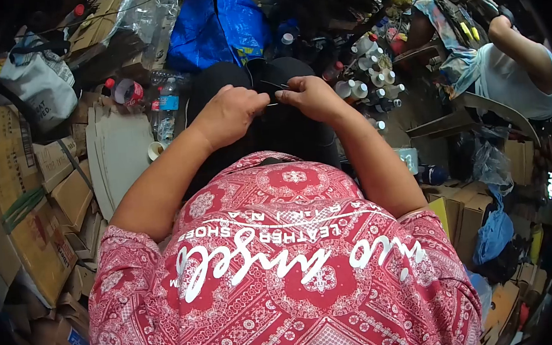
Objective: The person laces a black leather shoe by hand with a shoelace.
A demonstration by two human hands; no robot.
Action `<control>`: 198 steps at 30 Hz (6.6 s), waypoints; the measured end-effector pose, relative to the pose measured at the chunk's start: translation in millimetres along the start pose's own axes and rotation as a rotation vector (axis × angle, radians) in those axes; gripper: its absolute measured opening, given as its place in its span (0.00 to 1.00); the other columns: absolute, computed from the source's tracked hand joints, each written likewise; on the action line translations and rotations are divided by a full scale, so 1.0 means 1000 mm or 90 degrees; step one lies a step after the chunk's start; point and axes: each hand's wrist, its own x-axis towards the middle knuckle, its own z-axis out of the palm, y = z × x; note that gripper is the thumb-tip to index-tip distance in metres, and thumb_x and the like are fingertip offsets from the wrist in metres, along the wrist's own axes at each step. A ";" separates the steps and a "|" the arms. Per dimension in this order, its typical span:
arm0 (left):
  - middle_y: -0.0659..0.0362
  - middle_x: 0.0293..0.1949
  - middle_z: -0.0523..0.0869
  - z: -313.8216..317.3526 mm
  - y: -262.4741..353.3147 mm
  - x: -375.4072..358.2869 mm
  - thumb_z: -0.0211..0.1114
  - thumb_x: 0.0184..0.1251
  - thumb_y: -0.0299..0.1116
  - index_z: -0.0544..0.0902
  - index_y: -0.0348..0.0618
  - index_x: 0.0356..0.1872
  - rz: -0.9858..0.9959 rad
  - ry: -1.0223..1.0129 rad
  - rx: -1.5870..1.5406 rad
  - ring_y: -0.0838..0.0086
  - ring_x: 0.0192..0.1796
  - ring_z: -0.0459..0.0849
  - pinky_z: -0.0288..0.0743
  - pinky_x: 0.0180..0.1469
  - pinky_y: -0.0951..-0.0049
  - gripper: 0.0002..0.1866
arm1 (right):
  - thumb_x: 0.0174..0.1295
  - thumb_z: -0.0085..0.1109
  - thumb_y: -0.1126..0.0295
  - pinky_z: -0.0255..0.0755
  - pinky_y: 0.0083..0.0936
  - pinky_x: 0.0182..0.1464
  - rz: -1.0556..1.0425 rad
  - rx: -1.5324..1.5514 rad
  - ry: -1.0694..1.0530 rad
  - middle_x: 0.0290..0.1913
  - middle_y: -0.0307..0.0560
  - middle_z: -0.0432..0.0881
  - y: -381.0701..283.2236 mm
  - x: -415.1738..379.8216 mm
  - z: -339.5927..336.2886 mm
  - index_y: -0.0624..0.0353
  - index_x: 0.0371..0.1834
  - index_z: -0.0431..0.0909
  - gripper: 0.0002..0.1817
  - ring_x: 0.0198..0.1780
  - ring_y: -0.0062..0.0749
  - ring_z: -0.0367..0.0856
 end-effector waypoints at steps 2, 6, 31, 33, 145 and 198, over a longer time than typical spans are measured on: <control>0.57 0.29 0.78 -0.005 -0.003 -0.010 0.57 0.57 0.24 0.75 0.46 0.35 0.012 -0.003 0.014 0.60 0.37 0.78 0.67 0.41 0.62 0.06 | 0.58 0.63 0.56 0.73 0.28 0.43 0.028 0.028 -0.041 0.33 0.53 0.84 -0.004 0.000 0.000 0.68 0.42 0.81 0.23 0.38 0.28 0.82; 0.57 0.29 0.77 -0.016 -0.006 -0.026 0.58 0.55 0.24 0.74 0.45 0.34 0.015 0.006 0.033 0.60 0.36 0.77 0.67 0.40 0.62 0.06 | 0.59 0.63 0.56 0.73 0.26 0.42 0.028 -0.027 -0.040 0.32 0.49 0.83 -0.001 0.000 -0.001 0.70 0.41 0.80 0.23 0.36 0.26 0.80; 0.53 0.28 0.78 -0.049 -0.056 -0.075 0.67 0.57 0.29 0.78 0.38 0.33 -0.102 0.070 0.007 0.61 0.33 0.79 0.72 0.36 0.67 0.08 | 0.60 0.63 0.69 0.74 0.25 0.43 -0.053 -0.066 -0.010 0.36 0.50 0.85 0.054 -0.080 -0.071 0.58 0.46 0.83 0.12 0.36 0.28 0.82; 0.51 0.30 0.79 -0.076 -0.105 -0.125 0.68 0.56 0.28 0.80 0.37 0.35 -0.214 0.100 0.067 0.59 0.35 0.80 0.73 0.38 0.66 0.09 | 0.59 0.63 0.70 0.74 0.26 0.43 -0.051 -0.146 0.080 0.37 0.51 0.85 0.086 -0.088 -0.090 0.57 0.46 0.83 0.12 0.37 0.32 0.83; 0.47 0.47 0.84 -0.041 -0.096 -0.027 0.49 0.75 0.46 0.76 0.42 0.34 -0.522 0.345 -0.748 0.65 0.41 0.84 0.75 0.51 0.62 0.18 | 0.67 0.53 0.54 0.61 0.16 0.36 0.179 0.535 0.035 0.28 0.30 0.71 0.149 -0.114 -0.006 0.59 0.45 0.78 0.19 0.32 0.16 0.68; 0.58 0.34 0.87 -0.164 0.088 -0.006 0.76 0.51 0.36 0.86 0.51 0.37 0.335 0.100 -0.724 0.81 0.21 0.72 0.63 0.26 0.82 0.12 | 0.44 0.76 0.52 0.57 0.23 0.47 -0.642 0.460 0.182 0.36 0.25 0.83 -0.041 -0.227 -0.190 0.39 0.39 0.84 0.18 0.30 0.12 0.70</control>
